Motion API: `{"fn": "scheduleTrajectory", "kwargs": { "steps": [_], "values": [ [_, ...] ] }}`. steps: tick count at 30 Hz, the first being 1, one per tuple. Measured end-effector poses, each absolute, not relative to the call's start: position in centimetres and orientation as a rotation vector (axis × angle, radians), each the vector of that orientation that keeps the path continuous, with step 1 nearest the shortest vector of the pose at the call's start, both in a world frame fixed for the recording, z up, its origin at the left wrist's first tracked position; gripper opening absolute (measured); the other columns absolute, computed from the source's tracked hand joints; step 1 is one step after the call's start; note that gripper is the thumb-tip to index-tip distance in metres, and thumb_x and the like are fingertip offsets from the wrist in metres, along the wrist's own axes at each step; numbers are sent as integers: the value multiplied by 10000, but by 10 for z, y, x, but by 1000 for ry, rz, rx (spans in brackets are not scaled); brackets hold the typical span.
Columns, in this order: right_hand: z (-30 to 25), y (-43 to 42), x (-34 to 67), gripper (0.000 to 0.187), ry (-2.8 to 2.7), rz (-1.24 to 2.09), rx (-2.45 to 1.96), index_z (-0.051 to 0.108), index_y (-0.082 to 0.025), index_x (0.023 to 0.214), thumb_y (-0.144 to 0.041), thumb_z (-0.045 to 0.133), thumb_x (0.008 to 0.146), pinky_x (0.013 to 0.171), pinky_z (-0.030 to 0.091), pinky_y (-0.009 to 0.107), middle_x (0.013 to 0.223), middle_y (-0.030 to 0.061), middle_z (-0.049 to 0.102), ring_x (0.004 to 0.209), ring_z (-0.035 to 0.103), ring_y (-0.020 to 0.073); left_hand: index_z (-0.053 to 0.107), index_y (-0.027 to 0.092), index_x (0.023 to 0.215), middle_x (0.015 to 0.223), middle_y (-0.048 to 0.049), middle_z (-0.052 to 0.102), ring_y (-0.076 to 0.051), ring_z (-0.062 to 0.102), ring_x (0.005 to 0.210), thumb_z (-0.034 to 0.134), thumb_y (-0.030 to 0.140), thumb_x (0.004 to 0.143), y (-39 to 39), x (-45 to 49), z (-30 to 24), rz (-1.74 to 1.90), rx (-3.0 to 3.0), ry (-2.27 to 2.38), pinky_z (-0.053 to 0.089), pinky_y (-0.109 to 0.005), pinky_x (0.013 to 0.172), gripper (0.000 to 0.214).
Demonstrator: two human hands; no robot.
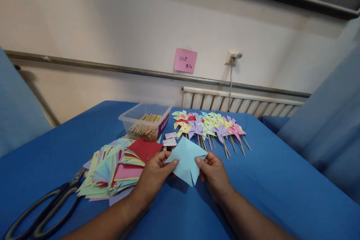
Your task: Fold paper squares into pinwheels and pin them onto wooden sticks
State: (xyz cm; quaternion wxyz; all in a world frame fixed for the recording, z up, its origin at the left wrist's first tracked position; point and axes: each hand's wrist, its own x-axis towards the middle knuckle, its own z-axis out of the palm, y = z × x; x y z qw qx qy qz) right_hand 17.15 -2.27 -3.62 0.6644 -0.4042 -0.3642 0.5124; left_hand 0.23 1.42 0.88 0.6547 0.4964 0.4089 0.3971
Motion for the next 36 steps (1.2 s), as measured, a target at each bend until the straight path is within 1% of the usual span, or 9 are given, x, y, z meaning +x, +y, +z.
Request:
{"fn": "scheduleTrajectory", "kwargs": {
  "steps": [6,11,15,18,22,26,30,32,36],
  "values": [
    [-34,-23,173,257,-888,1046,-989,594,-161,757,-376,723,699,373,318,175,503,-66,501,403,405,58,658,176,807,720,-3,667,-133,575,645,645,365,750,6,3,16,981,1008,810,449,-226,608,198],
    [-32,-24,172,247,-911,1047,-1006,601,-160,761,-371,715,704,384,319,176,527,-57,524,417,401,56,674,187,844,770,2,673,-136,584,680,575,386,810,5,2,19,995,933,757,466,-231,609,224],
    [-33,-24,171,240,-915,1059,-988,595,-158,760,-364,710,714,388,329,180,524,-61,516,417,410,58,660,158,868,718,-13,658,-132,583,637,645,356,762,6,2,16,848,994,763,470,-231,568,225],
    [-34,-23,171,256,-892,1082,-961,599,-158,798,-375,708,716,387,342,182,549,-53,544,426,434,64,642,133,968,720,-41,674,-131,588,594,722,312,689,8,4,12,739,1054,825,447,-211,511,340],
    [-35,-23,171,282,-867,1099,-943,585,-160,800,-385,721,699,400,366,187,547,-47,563,433,467,75,643,134,965,697,-27,668,-98,553,522,756,308,645,8,6,10,794,1040,856,422,-186,465,382],
    [-34,-25,169,285,-904,1100,-979,569,-166,804,-394,711,707,428,385,193,502,-49,560,440,491,86,655,134,957,775,-59,687,-130,615,627,738,316,669,7,5,12,817,962,829,444,-184,496,350],
    [-30,-30,165,282,-955,1067,-1040,551,-179,799,-389,713,700,440,385,200,495,-49,565,436,485,87,665,123,983,821,-102,707,-177,645,676,718,333,688,4,5,13,773,952,755,491,-251,597,366],
    [-29,-32,163,270,-1001,1045,-1092,553,-179,798,-385,703,708,442,379,203,488,-44,565,437,486,91,664,131,978,811,-94,709,-181,644,661,721,331,683,5,4,12,781,950,754,499,-280,629,360],
    [-32,-35,161,225,-1095,995,-1167,560,-181,824,-350,675,730,465,391,215,521,-35,574,471,528,112,658,127,893,702,-50,687,-161,623,585,756,309,640,9,3,9,839,930,870,493,-273,584,326]
  ]
}}
